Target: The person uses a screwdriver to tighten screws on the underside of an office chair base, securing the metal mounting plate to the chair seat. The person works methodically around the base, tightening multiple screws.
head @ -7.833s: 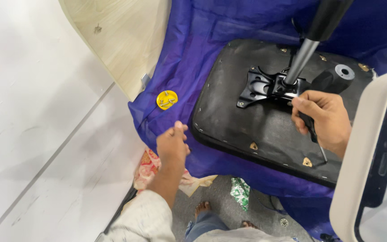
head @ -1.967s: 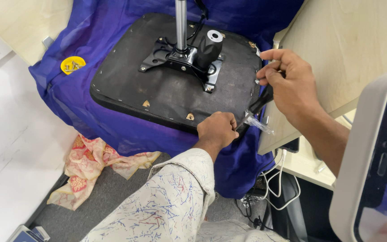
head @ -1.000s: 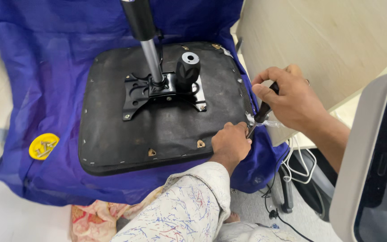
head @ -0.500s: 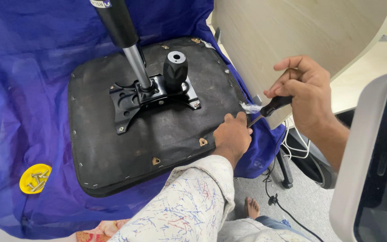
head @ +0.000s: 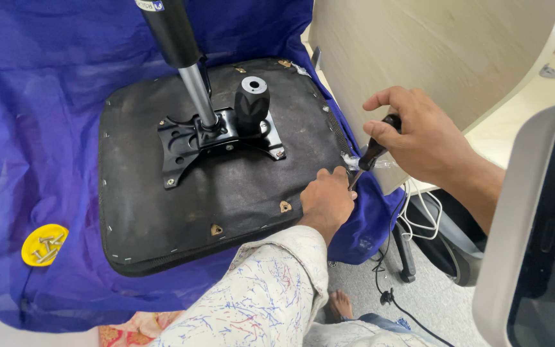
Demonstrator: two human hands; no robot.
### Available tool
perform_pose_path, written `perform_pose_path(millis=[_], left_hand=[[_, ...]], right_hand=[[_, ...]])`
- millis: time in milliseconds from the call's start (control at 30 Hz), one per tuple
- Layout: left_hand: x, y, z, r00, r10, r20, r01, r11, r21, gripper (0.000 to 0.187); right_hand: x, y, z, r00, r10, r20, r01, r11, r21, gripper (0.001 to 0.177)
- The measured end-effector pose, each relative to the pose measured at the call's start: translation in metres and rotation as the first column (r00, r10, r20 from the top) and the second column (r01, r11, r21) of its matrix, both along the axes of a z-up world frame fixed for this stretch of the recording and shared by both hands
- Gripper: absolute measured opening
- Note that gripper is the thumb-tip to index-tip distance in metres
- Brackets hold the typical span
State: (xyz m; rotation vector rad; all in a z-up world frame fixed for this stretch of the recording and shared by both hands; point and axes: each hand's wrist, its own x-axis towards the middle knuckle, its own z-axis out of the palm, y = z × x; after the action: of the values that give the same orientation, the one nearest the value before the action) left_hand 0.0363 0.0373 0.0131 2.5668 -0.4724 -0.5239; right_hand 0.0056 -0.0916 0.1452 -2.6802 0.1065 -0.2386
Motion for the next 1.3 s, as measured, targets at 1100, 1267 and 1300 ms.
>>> perform_pose_path(millis=[1100, 1267, 1300], left_hand=[[-0.044, -0.05, -0.004, 0.854, 0.509, 0.104, -0.496, 0.858, -0.132, 0.023], [-0.04, -0.053, -0.006, 0.856, 0.489, 0.168, -0.478, 0.872, -0.107, 0.021], [-0.039, -0.053, -0.006, 0.86, 0.484, 0.16, -0.474, 0.875, -0.099, 0.021]], right_hand=[[0.024, -0.045, -0.032, 0.898, 0.376, 0.23, -0.438, 0.705, 0.558, 0.025], [0.033, -0.045, -0.026, 0.882, 0.433, 0.187, -0.466, 0.741, 0.484, 0.026], [0.034, -0.045, -0.023, 0.883, 0.445, 0.152, -0.461, 0.757, 0.464, 0.027]])
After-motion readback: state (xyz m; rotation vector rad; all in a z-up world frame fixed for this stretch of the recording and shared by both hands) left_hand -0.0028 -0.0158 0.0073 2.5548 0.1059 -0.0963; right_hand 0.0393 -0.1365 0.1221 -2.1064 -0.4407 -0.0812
